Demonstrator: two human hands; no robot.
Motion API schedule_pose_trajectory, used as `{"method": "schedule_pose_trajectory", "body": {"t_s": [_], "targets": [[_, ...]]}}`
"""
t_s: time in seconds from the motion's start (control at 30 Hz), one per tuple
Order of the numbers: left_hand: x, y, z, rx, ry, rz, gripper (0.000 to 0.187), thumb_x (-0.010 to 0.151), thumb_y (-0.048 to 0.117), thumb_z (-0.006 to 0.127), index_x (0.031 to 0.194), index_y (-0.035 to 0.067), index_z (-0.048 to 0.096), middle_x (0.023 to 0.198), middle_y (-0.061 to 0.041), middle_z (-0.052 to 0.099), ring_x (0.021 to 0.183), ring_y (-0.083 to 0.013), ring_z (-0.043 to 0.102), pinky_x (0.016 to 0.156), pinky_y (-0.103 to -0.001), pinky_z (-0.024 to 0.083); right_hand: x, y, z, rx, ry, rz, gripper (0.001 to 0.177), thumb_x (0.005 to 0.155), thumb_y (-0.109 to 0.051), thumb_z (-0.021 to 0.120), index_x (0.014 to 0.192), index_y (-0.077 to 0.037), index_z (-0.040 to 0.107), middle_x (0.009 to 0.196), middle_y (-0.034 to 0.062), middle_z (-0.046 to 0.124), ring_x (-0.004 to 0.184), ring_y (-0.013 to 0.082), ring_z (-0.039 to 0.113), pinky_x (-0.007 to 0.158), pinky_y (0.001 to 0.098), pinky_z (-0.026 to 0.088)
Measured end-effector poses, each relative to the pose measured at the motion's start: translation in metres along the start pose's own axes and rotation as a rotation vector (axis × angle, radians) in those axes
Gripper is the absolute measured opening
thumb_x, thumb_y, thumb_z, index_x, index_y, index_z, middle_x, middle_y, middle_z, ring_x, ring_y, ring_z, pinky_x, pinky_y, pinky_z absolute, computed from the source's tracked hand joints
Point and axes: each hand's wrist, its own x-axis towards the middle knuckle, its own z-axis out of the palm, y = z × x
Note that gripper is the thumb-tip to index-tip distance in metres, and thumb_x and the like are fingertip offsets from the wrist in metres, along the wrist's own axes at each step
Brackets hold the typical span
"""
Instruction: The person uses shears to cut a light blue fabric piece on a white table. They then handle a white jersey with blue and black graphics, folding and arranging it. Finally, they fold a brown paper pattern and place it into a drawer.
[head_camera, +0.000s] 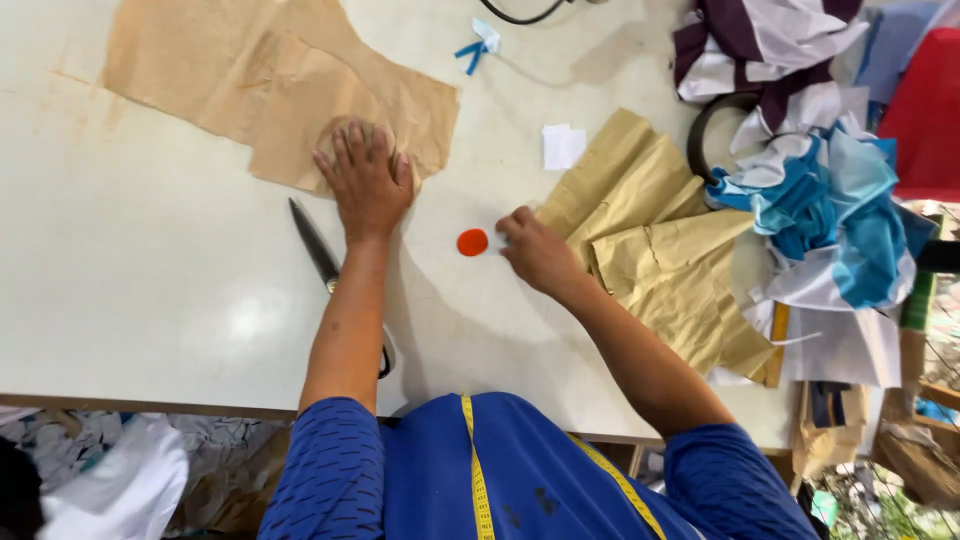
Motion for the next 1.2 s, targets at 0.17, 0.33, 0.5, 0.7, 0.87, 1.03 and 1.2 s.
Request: {"method": "schedule_pose_trajectory", "body": {"t_s": [0.17, 0.33, 0.5, 0.7, 0.87, 1.03, 1.2], "targets": [[0.001, 0.002, -0.006, 0.0, -0.007, 0.005, 0.055, 0.101, 0.044, 0.065, 0.146, 0.013, 0.06, 0.149, -0.022, 0.056, 0.142, -0.0482, 0.049, 0.111, -0.078, 0.028, 0.034, 0.037, -0.041, 0.081, 0.336, -0.179, 0.003, 0.099, -0.016, 0.068, 0.099, -0.019, 0.069, 0.101, 0.0059, 0.067, 0.084, 0.0356, 0.076, 0.07, 0.0428, 0.06], [0.002, 0.003, -0.004, 0.017, 0.037, -0.001, 0.055, 0.101, 0.046, 0.064, 0.145, 0.013, 0.061, 0.149, -0.021, 0.057, 0.143, -0.0467, 0.05, 0.113, -0.077, 0.026, 0.072, 0.068, -0.099, 0.13, 0.304, 0.211, 0.046, 0.094, -0.027, 0.085, 0.132, -0.007, 0.068, 0.122, 0.0136, 0.058, 0.095, 0.032, 0.076, 0.08, 0.0476, 0.062], [-0.001, 0.002, 0.001, 0.036, 0.069, -0.009, 0.055, 0.099, 0.049, 0.064, 0.142, 0.014, 0.065, 0.148, -0.019, 0.058, 0.142, -0.0455, 0.051, 0.113, -0.076, 0.027, 0.143, 0.093, -0.08, 0.042, 0.223, 0.064, 0.017, 0.1, -0.025, 0.072, 0.115, -0.019, 0.074, 0.101, 0.0135, 0.069, 0.101, 0.0413, 0.074, 0.085, 0.0519, 0.06], [0.006, 0.007, -0.022, 0.046, 0.019, -0.011, 0.051, 0.104, 0.042, 0.058, 0.143, 0.01, 0.064, 0.152, -0.022, 0.058, 0.144, -0.0465, 0.047, 0.118, -0.075, 0.025, 0.26, 0.033, -0.116, 0.229, 0.218, 0.114, 0.054, 0.097, -0.02, 0.06, 0.152, -0.023, 0.061, 0.119, 0.0183, 0.053, 0.113, 0.0422, 0.065, 0.098, 0.05, 0.05], [0.01, 0.005, -0.012, 0.002, 0.05, -0.065, 0.054, 0.099, 0.043, 0.061, 0.142, 0.011, 0.066, 0.149, -0.022, 0.06, 0.145, -0.047, 0.049, 0.119, -0.076, 0.025, 0.314, 0.025, -0.079, 0.055, 0.226, 0.087, 0.019, 0.097, -0.012, 0.058, 0.112, -0.016, 0.07, 0.112, 0.0146, 0.06, 0.093, 0.0417, 0.07, 0.078, 0.0511, 0.057], [0.007, 0.004, -0.008, -0.029, -0.015, -0.066, 0.057, 0.1, 0.044, 0.06, 0.147, 0.012, 0.061, 0.151, -0.021, 0.056, 0.148, -0.0467, 0.045, 0.118, -0.077, 0.024, 0.294, -0.078, -0.07, 0.246, 0.173, -0.083, 0.035, 0.097, -0.009, 0.056, 0.127, -0.015, 0.073, 0.117, 0.0204, 0.072, 0.115, 0.0425, 0.071, 0.094, 0.0536, 0.059], [0.0, -0.002, -0.01, -0.083, -0.124, -0.056, 0.071, 0.095, 0.059, 0.062, 0.154, 0.019, 0.055, 0.163, -0.012, 0.048, 0.155, -0.0403, 0.037, 0.126, -0.07, 0.015, 0.109, -0.246, -0.13, 0.639, 0.102, -0.92, 0.06, 0.102, -0.024, 0.075, 0.156, -0.011, 0.052, 0.152, 0.0263, 0.057, 0.136, 0.0505, 0.058, 0.11, 0.0629, 0.052]]}}
